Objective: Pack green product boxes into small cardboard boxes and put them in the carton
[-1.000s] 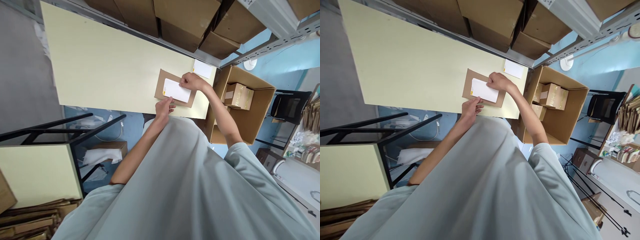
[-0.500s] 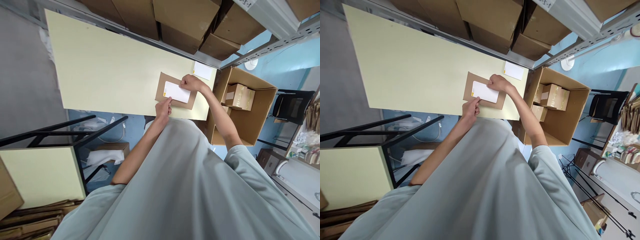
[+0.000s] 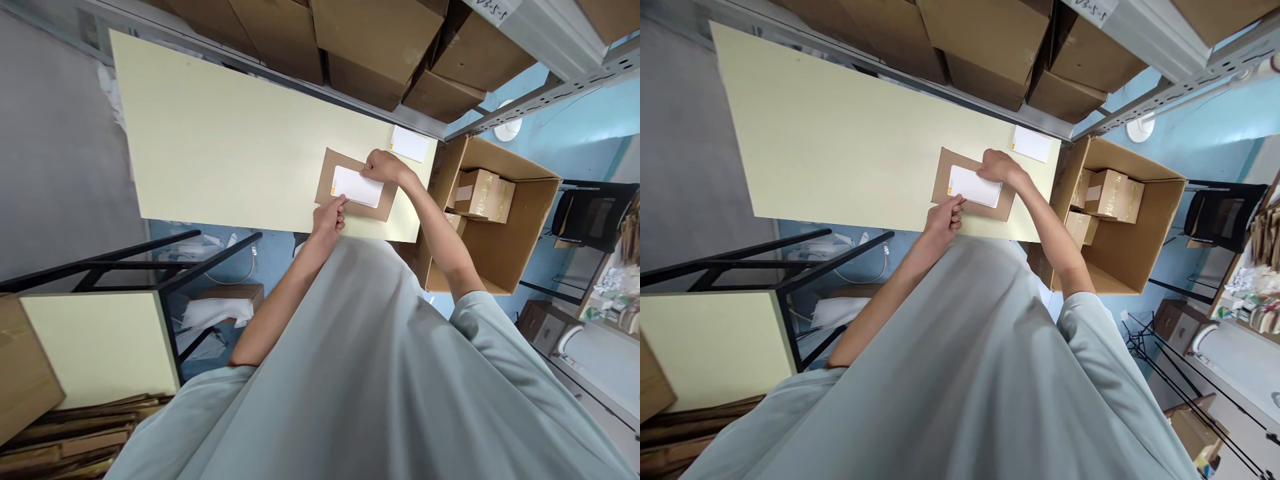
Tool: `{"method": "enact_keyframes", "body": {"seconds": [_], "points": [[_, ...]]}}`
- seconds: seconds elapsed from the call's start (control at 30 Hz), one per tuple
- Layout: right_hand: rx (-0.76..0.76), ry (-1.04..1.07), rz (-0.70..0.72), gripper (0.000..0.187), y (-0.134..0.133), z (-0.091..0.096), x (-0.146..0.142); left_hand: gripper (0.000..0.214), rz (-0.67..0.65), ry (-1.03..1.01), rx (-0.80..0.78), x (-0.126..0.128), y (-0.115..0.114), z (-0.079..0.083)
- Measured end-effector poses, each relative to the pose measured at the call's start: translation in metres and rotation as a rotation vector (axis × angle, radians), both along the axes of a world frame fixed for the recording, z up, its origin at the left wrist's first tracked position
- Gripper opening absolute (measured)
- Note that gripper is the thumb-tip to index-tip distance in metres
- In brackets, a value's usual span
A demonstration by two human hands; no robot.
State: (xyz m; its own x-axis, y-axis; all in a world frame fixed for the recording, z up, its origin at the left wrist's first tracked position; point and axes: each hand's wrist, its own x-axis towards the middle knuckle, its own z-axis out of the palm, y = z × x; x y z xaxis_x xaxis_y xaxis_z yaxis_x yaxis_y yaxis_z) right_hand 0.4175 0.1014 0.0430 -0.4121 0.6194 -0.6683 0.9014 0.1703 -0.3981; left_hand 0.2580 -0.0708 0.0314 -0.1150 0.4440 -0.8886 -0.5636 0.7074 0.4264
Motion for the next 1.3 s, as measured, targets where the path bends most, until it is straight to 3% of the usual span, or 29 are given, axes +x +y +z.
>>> {"method": "enact_keyframes", "body": {"seconds": [0.37, 0.67, 0.83, 0.97, 1.1, 1.2, 1.3], "points": [[-0.003, -0.125, -0.014, 0.014, -0.009, 0.022, -0.012, 0.033, -0.027, -0.083, -0.009, -0.009, 0.001, -0.008], [-0.019, -0.252, -0.087, 0.036, -0.012, 0.030, -0.024, 0.028, -0.189, 0.026, 0.011, -0.014, 0.000, -0.007], [0.000, -0.265, -0.101, 0.046, -0.014, 0.030, -0.028, 0.029, -0.393, 0.171, 0.096, -0.019, -0.006, -0.006], [0.077, -0.258, -0.147, 0.046, -0.014, 0.022, -0.025, 0.033, -0.534, 0.553, 0.325, -0.036, 0.000, -0.010], [0.202, -0.167, -0.155, 0.039, -0.024, 0.014, -0.020, 0.046, -0.795, 0.980, 0.713, -0.057, 0.031, -0.019], [0.380, 0.021, -0.070, 0.039, -0.048, 0.005, -0.027, 0.061, -1.063, 1.059, 0.938, -0.064, 0.060, -0.029], [0.495, 0.148, -0.046, 0.046, -0.083, -0.011, -0.041, 0.067, -1.305, 1.047, 1.016, -0.066, 0.076, -0.038]]}}
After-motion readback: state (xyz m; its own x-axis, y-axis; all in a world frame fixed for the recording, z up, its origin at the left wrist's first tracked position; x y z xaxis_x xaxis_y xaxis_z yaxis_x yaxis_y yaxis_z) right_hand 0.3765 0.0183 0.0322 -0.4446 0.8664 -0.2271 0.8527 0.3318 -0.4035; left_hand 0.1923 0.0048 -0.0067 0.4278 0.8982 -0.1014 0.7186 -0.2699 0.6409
